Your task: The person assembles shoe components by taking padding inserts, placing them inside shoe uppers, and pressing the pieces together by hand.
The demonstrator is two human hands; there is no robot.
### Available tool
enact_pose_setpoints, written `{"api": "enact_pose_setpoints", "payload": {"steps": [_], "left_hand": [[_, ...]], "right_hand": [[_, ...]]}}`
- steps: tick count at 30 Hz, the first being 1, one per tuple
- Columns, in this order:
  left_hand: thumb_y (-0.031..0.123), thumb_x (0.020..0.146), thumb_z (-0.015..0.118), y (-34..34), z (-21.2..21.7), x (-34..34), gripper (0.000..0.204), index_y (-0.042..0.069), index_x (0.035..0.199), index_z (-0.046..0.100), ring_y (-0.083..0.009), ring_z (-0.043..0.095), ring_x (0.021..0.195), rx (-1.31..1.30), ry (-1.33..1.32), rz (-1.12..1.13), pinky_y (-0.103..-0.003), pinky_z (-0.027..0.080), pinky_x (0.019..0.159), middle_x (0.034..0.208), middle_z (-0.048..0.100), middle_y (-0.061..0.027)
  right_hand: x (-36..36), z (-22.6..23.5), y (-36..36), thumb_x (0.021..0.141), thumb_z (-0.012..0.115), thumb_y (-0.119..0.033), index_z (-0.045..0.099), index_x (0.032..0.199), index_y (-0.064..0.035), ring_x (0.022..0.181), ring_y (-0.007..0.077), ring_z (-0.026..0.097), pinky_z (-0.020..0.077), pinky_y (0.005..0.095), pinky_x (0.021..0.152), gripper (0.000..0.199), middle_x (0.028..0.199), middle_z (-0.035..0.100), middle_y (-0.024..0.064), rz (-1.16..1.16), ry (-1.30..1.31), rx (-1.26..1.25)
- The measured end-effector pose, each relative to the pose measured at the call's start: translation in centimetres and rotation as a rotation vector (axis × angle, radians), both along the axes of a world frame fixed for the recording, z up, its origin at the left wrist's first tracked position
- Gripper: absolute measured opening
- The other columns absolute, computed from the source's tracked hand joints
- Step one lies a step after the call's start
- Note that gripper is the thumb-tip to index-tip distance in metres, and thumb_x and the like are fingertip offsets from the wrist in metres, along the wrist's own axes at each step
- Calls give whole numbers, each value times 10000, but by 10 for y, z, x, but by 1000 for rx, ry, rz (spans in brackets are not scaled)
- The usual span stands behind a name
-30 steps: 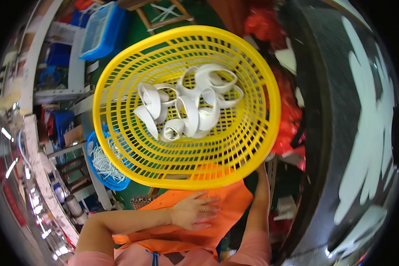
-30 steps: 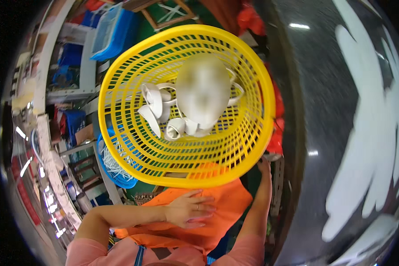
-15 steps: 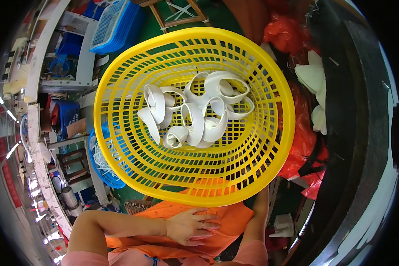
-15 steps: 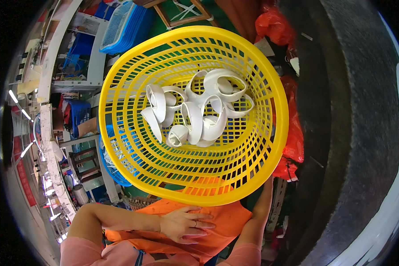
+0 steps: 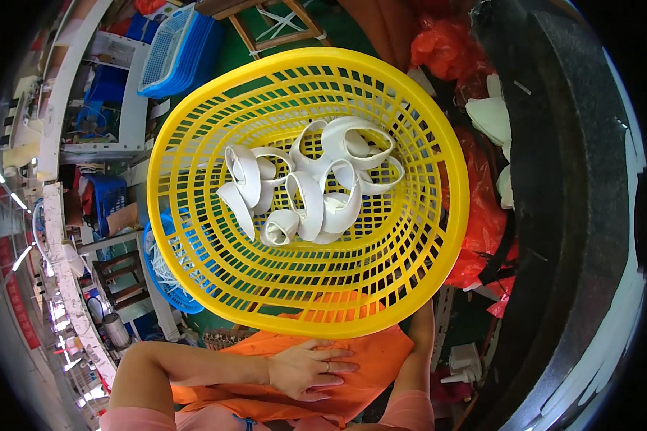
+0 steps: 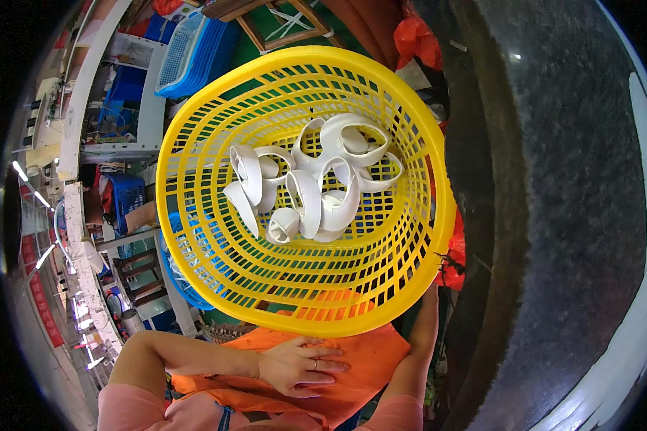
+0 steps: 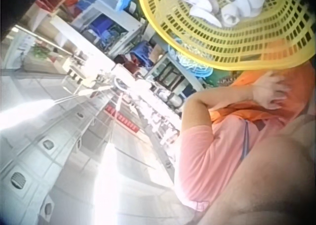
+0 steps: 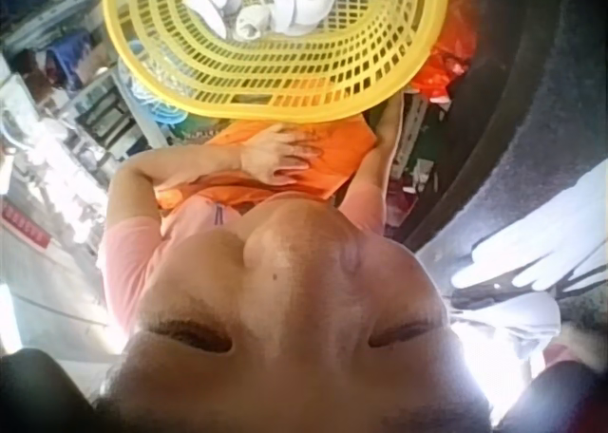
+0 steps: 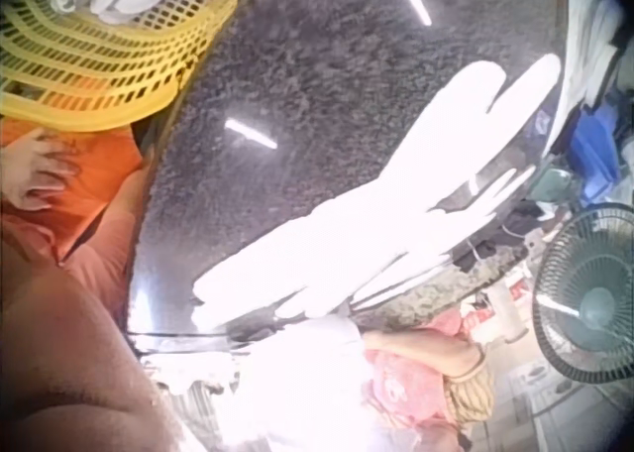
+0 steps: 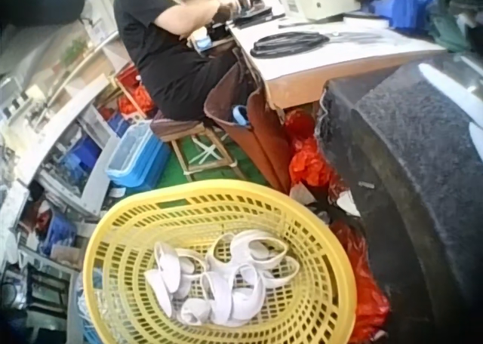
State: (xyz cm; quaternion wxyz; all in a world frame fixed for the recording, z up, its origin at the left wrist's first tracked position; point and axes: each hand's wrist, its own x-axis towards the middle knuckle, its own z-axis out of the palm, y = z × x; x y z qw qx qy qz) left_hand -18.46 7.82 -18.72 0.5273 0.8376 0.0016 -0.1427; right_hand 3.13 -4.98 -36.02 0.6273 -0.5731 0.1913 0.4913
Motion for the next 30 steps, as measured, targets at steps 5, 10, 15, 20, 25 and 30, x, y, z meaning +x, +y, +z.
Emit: {"api": "enact_pose_setpoints", "payload": {"steps": [5,10,15,20,25,30], "left_hand": [[327,764,665,0,-1,4,299,117,977,677,-281,340,1329,-12,-3,-4,-484,283,1052,1417,436,-48],[333,764,667,1,0,-1,309,110,977,675,-286,339,1331,-2,-6,16,-487,277,1058,1421,432,-58],[327,761,668,0,-3,3,302,112,973,677,-284,329,1338,-23,-13,-2,-487,275,1059,1414,437,-60],[352,768,666,3,1,-1,320,138,1005,666,-272,335,1348,20,17,-53,-509,308,1005,1417,447,-36],[359,745,680,-4,-5,-4,262,152,904,678,-278,365,1328,150,-98,-62,-527,310,1013,1382,476,-50],[369,732,690,-23,-9,2,276,150,898,674,-271,393,1304,220,-251,-166,-538,301,1030,1335,512,-39]], "right_hand": [[-3,-37,-51,943,507,-196,578,1176,-33,898,185,635,507,307,767,293,1028,642,93,44,-253,-169],[-9,-85,-32,940,505,-192,593,1160,-24,876,200,646,511,330,762,291,1008,656,115,93,-484,-302],[44,-139,126,936,504,-188,607,1145,-16,855,214,657,514,352,757,289,987,670,136,128,-734,-494],[0,-152,-18,933,503,-185,621,1130,-8,833,229,668,518,374,751,290,966,684,157,166,-976,-654],[-49,-77,-102,914,478,-149,660,1110,-83,804,320,673,520,416,697,275,920,709,118,435,-1054,-1119],[-184,-139,-301,771,516,-88,721,959,-71,754,249,689,527,385,650,278,831,717,98,267,-330,-922]]}}
